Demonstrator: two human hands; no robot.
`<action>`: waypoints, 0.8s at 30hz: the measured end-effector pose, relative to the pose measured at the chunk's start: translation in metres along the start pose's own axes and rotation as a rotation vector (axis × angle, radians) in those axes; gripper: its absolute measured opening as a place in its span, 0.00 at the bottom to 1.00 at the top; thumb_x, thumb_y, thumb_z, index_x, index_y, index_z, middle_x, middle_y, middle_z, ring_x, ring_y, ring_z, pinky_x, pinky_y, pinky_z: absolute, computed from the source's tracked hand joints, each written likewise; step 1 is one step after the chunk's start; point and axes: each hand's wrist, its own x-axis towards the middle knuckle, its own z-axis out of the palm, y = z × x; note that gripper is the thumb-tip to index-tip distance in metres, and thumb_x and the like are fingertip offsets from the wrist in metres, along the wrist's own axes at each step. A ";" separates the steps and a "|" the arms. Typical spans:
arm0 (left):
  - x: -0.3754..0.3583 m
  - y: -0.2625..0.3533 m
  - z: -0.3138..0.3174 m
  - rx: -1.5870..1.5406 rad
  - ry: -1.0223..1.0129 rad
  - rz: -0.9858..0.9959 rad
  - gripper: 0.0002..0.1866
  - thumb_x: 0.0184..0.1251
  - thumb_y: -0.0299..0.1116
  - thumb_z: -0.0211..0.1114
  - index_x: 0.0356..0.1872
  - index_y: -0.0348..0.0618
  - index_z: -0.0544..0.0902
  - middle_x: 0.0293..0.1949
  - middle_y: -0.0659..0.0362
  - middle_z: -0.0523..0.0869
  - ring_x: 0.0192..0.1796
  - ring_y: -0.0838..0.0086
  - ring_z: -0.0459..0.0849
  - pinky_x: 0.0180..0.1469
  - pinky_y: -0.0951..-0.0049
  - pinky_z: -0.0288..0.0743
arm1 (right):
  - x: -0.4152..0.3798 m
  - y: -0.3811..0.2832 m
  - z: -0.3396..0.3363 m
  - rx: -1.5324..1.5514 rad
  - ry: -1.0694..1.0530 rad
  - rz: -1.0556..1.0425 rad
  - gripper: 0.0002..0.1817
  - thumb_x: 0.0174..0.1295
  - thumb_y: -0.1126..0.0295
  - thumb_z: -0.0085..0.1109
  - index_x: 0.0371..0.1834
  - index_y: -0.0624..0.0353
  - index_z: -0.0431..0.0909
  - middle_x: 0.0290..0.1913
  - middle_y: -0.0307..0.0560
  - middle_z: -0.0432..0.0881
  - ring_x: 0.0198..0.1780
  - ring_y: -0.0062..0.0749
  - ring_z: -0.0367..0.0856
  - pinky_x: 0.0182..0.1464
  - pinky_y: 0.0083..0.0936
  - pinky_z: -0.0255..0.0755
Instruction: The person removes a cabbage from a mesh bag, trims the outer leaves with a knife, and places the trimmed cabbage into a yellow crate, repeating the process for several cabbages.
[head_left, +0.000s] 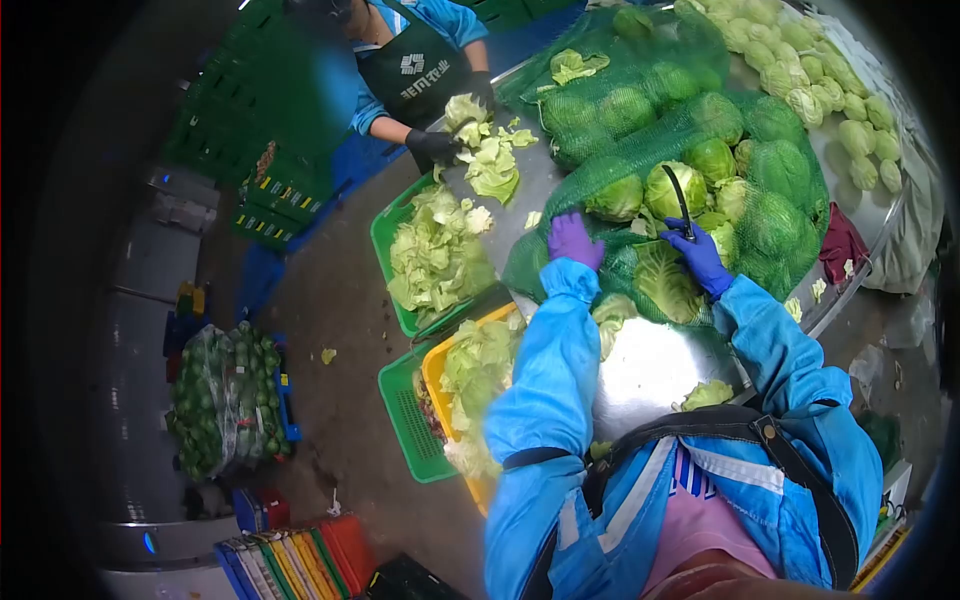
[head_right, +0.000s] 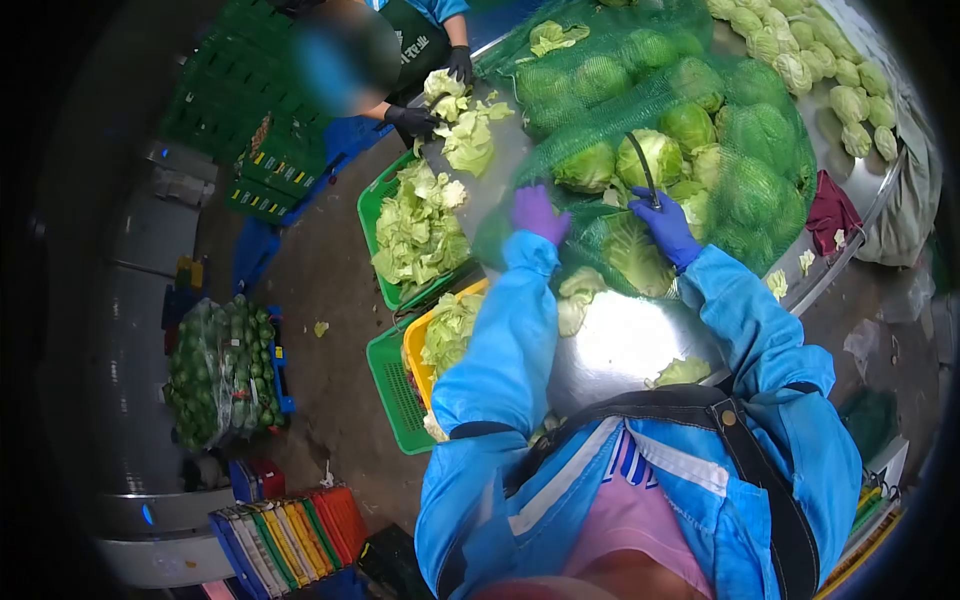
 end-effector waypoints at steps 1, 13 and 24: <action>0.001 -0.007 -0.008 0.002 -0.003 -0.005 0.36 0.52 0.54 0.66 0.57 0.40 0.71 0.58 0.45 0.72 0.59 0.50 0.70 0.62 0.53 0.62 | 0.001 0.004 0.001 0.006 -0.009 0.004 0.19 0.60 0.73 0.56 0.56 0.63 0.74 0.45 0.43 0.82 0.47 0.24 0.79 0.52 0.19 0.71; -0.052 -0.012 -0.061 0.319 -0.161 0.423 0.31 0.50 0.45 0.67 0.58 0.47 0.73 0.55 0.53 0.77 0.59 0.62 0.75 0.61 0.52 0.63 | -0.026 0.008 -0.003 -0.086 -0.014 0.054 0.17 0.58 0.69 0.60 0.51 0.60 0.78 0.42 0.41 0.83 0.43 0.23 0.79 0.45 0.21 0.72; -0.103 -0.057 0.004 -0.358 -0.693 0.066 0.40 0.44 0.43 0.71 0.63 0.45 0.68 0.56 0.47 0.76 0.61 0.54 0.72 0.68 0.48 0.53 | -0.013 0.016 0.068 -0.475 -0.227 0.011 0.36 0.51 0.54 0.68 0.62 0.60 0.70 0.56 0.56 0.77 0.54 0.38 0.78 0.56 0.28 0.70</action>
